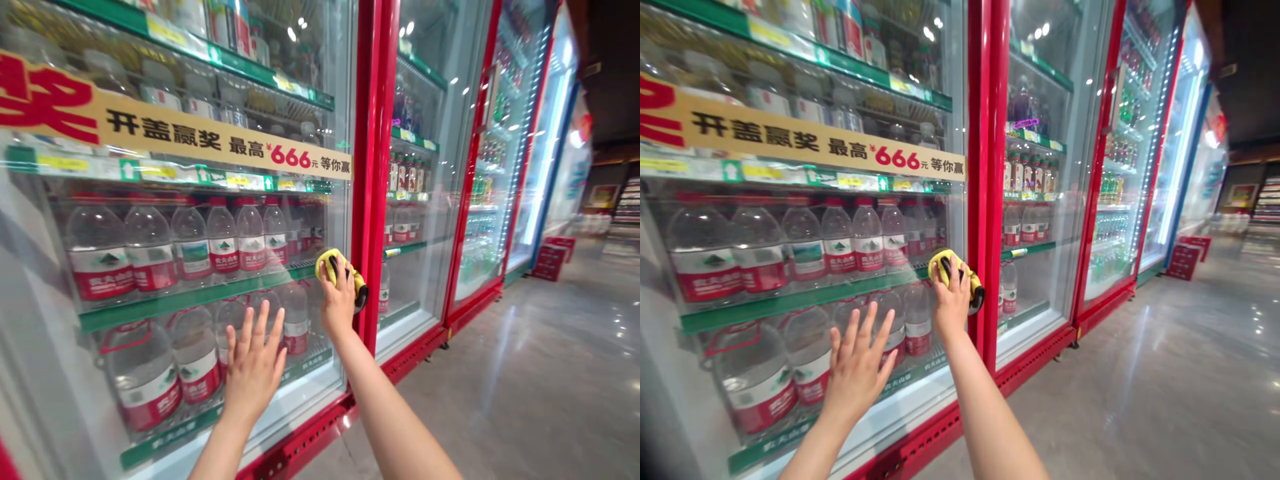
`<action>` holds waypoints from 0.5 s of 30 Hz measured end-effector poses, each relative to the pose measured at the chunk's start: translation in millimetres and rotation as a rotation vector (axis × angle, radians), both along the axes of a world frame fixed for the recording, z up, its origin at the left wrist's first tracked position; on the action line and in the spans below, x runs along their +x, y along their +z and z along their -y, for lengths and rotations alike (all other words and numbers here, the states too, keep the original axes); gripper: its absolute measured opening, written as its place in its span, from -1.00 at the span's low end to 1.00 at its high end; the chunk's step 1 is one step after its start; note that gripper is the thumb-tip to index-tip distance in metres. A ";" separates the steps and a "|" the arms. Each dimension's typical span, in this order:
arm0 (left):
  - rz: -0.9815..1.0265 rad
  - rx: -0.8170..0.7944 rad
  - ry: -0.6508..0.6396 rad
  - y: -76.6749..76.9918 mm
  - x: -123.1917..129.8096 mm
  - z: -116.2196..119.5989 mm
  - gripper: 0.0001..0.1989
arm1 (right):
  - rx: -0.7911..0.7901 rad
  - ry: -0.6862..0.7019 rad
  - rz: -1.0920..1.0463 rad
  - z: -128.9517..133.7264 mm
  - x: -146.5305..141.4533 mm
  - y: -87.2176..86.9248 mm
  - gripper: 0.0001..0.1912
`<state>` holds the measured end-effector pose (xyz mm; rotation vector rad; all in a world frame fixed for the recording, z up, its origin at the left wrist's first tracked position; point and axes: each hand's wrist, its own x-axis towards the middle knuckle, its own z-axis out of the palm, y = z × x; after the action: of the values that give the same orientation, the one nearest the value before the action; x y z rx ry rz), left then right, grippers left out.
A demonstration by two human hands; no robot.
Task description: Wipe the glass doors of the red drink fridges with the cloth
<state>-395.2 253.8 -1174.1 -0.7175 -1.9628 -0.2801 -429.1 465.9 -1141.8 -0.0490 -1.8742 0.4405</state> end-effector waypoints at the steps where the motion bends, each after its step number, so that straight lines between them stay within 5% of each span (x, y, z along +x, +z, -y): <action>1: -0.003 0.007 -0.004 -0.8 -0.9 -1.9 -0.08 | -0.016 -0.017 0.004 3.3 0.4 -15.0 -0.20; 4: -0.014 -0.005 -0.029 -3.7 -3.7 -9.6 -0.10 | 0.051 0.044 0.017 5.0 10.2 -61.7 -0.21; 7: -0.010 -0.022 -0.048 -6.0 -6.1 -17.5 -0.15 | 0.145 0.170 -0.053 -17.6 29.9 -65.5 -0.28; 9: 0.006 -0.021 -0.055 -7.0 -6.8 -22.6 -0.19 | 0.139 0.204 -0.145 -42.4 43.3 -33.9 -0.32; 15: 0.059 -0.024 -0.054 -9.1 -4.0 -36.4 -0.25 | 0.171 0.012 -0.217 -101.0 40.1 110.3 -0.39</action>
<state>-399.2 290.2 -1183.2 -0.7864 -2.0080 -0.3144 -389.0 566.8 -1031.6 0.1208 -1.6916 0.2800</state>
